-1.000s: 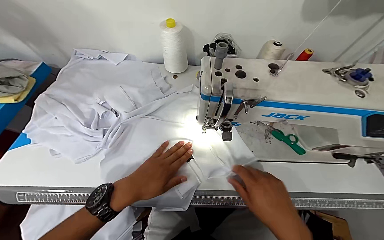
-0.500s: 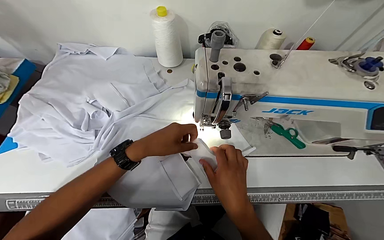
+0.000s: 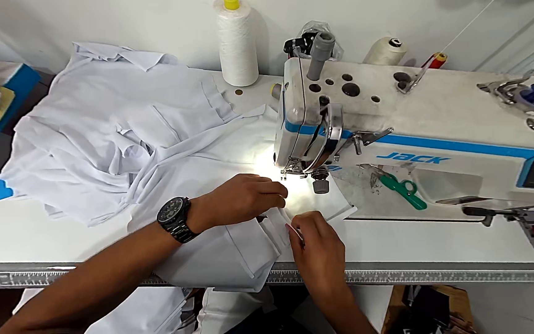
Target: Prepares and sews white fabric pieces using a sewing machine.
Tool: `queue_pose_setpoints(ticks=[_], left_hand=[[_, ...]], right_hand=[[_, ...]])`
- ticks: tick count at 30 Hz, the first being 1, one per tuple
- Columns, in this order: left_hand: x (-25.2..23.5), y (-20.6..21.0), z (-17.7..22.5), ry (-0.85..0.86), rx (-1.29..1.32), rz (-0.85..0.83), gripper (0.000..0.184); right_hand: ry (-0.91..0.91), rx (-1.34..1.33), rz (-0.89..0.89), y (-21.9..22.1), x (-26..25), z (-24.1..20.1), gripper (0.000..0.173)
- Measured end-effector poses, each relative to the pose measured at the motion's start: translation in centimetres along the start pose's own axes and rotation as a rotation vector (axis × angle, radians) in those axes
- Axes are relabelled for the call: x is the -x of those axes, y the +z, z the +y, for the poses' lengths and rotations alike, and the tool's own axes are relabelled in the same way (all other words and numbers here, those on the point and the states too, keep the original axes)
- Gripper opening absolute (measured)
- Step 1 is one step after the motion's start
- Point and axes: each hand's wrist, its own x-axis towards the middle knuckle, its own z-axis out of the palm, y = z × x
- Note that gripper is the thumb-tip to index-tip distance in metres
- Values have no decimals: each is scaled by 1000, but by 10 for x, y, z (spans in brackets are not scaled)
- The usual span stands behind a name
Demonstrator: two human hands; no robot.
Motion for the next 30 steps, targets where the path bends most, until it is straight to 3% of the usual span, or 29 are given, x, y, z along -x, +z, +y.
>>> queue_pose_setpoints(ticks=[7,23,26,30], left_hand=[[16,-3,-15,-53,-9,-7,21],[20,-9,-20,-95,72,-130,21],[29,-22,-4,-169,21,-197,25],[57,-13,39,-406,-138,-233,43]], right_hand=[[-170,-91,-23,-3,3,9,17],[-194,-66,-118,-4,4,13,18],[-297,-58,-178,-10,6,21,24],[-432,-89,-323,-19,11,33,41]])
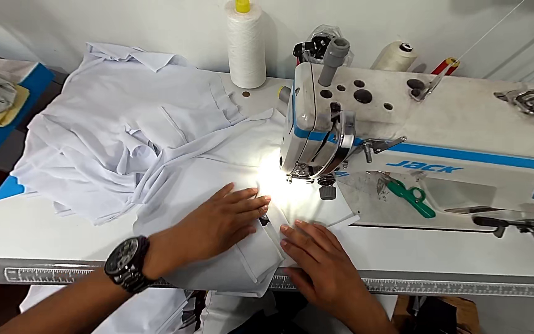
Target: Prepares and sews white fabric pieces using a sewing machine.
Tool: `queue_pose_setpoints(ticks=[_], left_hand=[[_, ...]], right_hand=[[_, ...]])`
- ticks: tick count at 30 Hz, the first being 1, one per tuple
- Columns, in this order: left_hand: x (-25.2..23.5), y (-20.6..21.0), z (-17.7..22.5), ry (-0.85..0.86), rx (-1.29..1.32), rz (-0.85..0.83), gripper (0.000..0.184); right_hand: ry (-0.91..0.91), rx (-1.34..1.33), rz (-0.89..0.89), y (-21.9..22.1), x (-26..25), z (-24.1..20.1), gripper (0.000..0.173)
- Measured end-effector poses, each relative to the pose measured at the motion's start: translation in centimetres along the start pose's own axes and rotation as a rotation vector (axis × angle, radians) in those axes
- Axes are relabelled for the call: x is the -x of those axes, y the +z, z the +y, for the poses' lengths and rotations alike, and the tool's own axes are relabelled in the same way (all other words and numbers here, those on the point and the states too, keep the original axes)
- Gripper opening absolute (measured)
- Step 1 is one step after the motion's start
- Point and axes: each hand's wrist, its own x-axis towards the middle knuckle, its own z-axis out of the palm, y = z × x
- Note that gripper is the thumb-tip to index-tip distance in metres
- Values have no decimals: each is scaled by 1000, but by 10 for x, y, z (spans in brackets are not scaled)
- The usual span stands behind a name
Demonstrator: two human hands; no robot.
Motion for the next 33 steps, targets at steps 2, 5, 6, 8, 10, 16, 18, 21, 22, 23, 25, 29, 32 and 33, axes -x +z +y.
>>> queue_pose_setpoints(ticks=[2,5,6,8,10,16,18,21,22,23,25,29,32,33], left_hand=[[3,14,-4,-32,-2,47,46],[-18,20,-29,39,34,72,47],[-29,18,-37,68,39,73,47],[-50,15,-49,119,41,76,46],[-67,12,-58,159,44,87,44],[-97,-1,-70,286,77,129,36],[-100,-3,-71,305,86,128,35],[-100,-10,-64,273,114,122,33],[-99,-11,-61,264,114,128,33],[-98,-13,-59,257,107,127,34],[-98,-16,-56,251,97,116,34],[-99,-14,-56,257,71,123,36],[-98,-13,-55,236,66,118,36],[-98,-14,-55,223,67,107,36]], right_hand=[[39,42,-5,1,1,-3,51],[148,113,3,4,-8,-6,57],[188,122,2,5,-13,-7,57],[257,138,21,7,-23,-7,57],[325,154,49,10,-31,-9,57],[428,225,83,20,-40,-20,60],[428,233,83,20,-40,-20,60],[419,238,98,20,-39,-19,60],[417,239,103,20,-39,-20,59],[419,242,107,21,-40,-20,57],[428,256,116,21,-41,-21,54],[455,273,125,21,-44,-22,52],[469,278,134,21,-46,-23,49],[468,281,136,21,-47,-23,49]])
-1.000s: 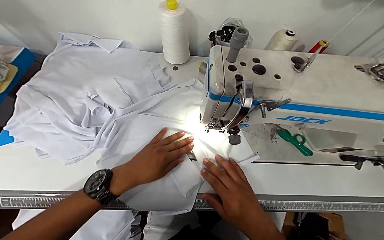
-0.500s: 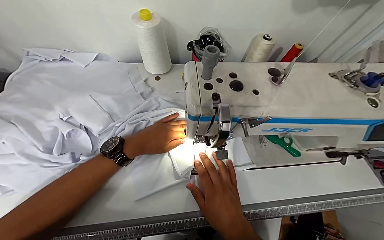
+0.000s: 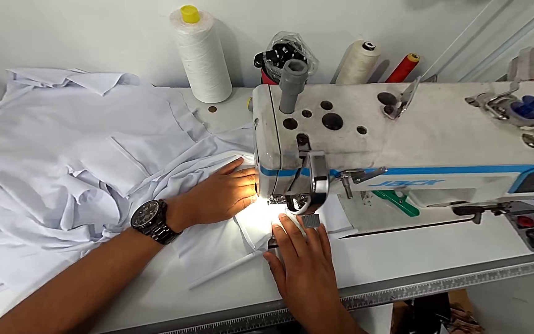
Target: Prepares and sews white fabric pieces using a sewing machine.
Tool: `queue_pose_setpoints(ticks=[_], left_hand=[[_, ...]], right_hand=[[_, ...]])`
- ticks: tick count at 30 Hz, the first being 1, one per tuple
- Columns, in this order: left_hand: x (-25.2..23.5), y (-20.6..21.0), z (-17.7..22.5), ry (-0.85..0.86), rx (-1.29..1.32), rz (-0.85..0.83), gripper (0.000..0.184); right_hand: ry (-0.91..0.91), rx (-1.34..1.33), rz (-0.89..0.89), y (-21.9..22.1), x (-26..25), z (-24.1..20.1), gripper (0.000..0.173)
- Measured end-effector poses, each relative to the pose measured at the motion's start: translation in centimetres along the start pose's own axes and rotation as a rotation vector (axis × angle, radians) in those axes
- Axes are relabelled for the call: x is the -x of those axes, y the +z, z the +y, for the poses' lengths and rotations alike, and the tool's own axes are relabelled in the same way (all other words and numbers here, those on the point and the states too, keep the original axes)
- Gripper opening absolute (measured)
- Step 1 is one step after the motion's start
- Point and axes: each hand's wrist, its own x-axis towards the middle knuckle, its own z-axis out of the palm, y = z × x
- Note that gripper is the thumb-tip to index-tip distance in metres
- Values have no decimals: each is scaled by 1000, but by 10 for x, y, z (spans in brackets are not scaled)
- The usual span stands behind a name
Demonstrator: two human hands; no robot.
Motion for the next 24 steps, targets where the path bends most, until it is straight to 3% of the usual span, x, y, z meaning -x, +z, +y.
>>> queue_pose_setpoints(ticks=[9,13,19,24], left_hand=[[9,18,-13,-2,-99,-45,53],[10,18,-13,-41,-111,-135,62],[41,28,34,-340,-182,-106,69],[50,29,55,-396,-163,-101,68]], right_hand=[[-14,-22,-78,-3,4,5,55],[-130,-86,-165,-9,-1,32,57],[-398,-127,-181,-22,-10,76,51],[-383,-159,-71,-32,-13,77,38]])
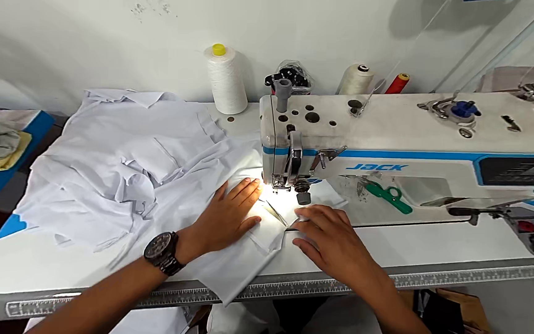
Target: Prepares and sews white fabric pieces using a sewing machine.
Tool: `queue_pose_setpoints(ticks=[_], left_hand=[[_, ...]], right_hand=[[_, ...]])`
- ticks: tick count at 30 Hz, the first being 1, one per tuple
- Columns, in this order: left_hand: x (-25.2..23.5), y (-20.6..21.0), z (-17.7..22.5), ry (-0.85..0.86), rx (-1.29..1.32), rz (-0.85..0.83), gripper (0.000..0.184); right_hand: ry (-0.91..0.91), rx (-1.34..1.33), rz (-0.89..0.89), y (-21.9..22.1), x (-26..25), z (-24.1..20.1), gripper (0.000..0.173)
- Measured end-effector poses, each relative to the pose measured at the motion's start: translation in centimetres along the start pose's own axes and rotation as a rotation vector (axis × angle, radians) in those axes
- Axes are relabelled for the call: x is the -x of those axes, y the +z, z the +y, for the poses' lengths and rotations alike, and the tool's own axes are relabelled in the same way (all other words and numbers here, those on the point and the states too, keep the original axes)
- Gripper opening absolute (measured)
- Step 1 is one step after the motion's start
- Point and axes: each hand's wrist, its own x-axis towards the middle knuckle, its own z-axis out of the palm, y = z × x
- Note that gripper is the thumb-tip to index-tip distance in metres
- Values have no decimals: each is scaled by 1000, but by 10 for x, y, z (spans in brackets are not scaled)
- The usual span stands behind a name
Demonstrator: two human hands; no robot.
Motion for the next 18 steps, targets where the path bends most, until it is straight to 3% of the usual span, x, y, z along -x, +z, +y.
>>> queue_pose_setpoints(ticks=[3,5,9,12,16,18], left_hand=[[-17,-29,-14,138,74,49,47],[-30,-39,-30,315,149,74,31],[-29,-26,-52,524,337,26,28],[-13,-20,-60,501,382,-55,49],[-15,-20,-64,461,433,-18,24],[-16,-18,-60,392,448,39,23]], right_hand=[[-3,-93,123,14,-13,-34,29],[10,-167,97,29,-19,-57,26],[64,-123,84,38,-27,-74,21],[112,-119,150,39,-25,-79,17],[313,-223,223,44,-22,-76,16],[369,-208,245,44,-22,-77,16]])
